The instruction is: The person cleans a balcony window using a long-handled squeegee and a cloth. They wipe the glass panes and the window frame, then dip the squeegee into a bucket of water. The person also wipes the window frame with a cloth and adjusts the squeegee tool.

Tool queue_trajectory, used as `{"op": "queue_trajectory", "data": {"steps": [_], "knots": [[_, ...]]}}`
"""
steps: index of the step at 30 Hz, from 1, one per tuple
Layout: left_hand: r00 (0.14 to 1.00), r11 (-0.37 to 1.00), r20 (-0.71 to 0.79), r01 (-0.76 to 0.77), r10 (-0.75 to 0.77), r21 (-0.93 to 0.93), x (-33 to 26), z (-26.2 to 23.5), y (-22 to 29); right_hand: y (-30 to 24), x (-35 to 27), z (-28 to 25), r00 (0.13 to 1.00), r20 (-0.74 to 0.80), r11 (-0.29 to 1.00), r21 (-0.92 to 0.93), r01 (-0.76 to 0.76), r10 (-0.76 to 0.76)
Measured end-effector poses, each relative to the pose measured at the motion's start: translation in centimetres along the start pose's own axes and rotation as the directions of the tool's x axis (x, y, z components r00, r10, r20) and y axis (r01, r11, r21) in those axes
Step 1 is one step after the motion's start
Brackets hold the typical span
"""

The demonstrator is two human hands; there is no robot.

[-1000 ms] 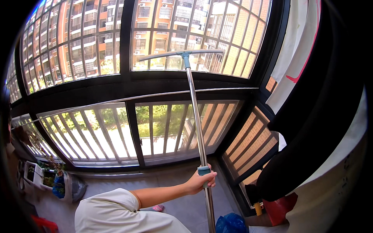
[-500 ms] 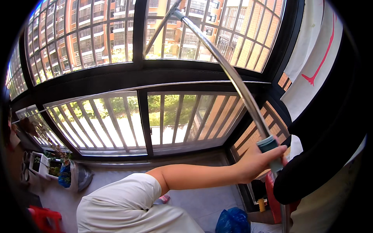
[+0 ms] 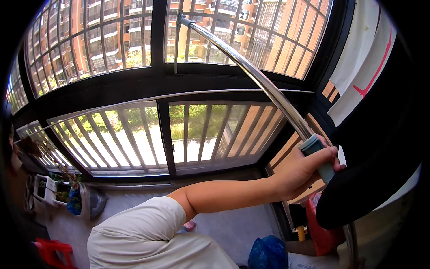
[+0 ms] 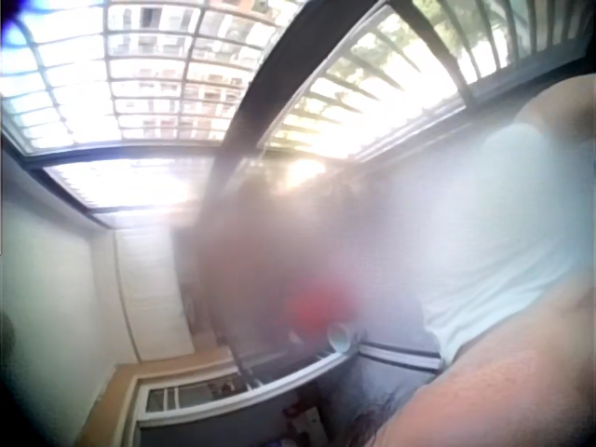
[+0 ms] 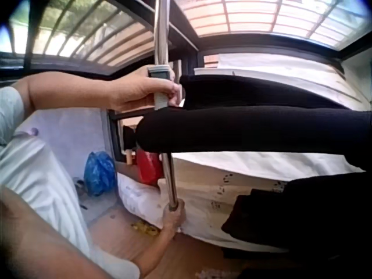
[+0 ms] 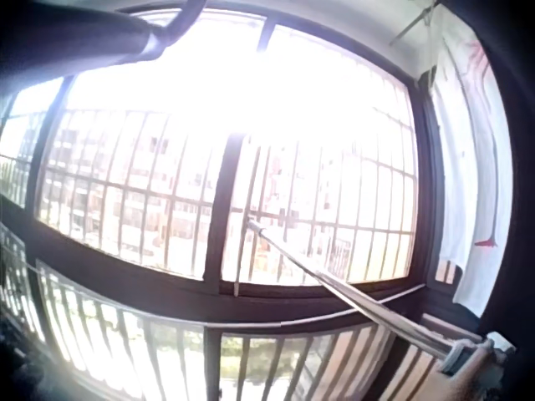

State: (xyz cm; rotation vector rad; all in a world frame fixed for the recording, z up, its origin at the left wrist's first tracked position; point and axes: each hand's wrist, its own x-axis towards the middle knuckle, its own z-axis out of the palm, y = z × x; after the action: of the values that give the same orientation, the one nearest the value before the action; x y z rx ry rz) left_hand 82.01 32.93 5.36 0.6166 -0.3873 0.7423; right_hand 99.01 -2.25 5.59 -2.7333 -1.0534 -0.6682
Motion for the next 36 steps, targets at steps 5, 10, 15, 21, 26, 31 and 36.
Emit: {"op": "queue_trajectory", "data": {"steps": [5,10,15,21,26,31,36], "knots": [[0.995,0.998,-0.086,-0.048,0.050,0.028,0.0,1.4,-0.4,0.6,1.2,-0.2,0.994,0.109,1.000,0.011,-0.011,0.010],[0.996,0.984,-0.090,-0.001,0.018,0.177,0.9,-0.7,0.5,2.7,2.3,4.8,0.987,0.161,0.996,0.085,-0.031,0.017],[0.976,0.963,-0.214,0.097,-0.043,0.251,1.1,-4.7,-2.2,-2.7,0.0,7.4,0.974,0.215,0.995,0.054,-0.082,0.068],[0.949,0.963,-0.303,0.159,-0.088,0.219,-0.3,-8.6,-3.9,-2.3,-2.6,14.2,0.974,0.226,0.973,0.228,-0.041,-0.012],[0.902,0.927,-0.408,0.265,-0.141,0.267,-1.8,-11.1,-5.4,-4.5,-5.8,16.9,0.924,0.372,0.950,0.247,-0.191,0.089],[0.815,0.856,-0.542,0.417,-0.203,0.305,-2.9,-16.0,-9.4,-5.2,-11.6,21.0,0.881,0.471,0.931,0.303,-0.205,0.041],[0.773,0.819,-0.610,0.457,-0.173,0.346,-5.1,-16.8,-9.5,-5.4,-15.1,23.1,0.800,0.599,0.829,0.447,-0.336,0.001]]}}
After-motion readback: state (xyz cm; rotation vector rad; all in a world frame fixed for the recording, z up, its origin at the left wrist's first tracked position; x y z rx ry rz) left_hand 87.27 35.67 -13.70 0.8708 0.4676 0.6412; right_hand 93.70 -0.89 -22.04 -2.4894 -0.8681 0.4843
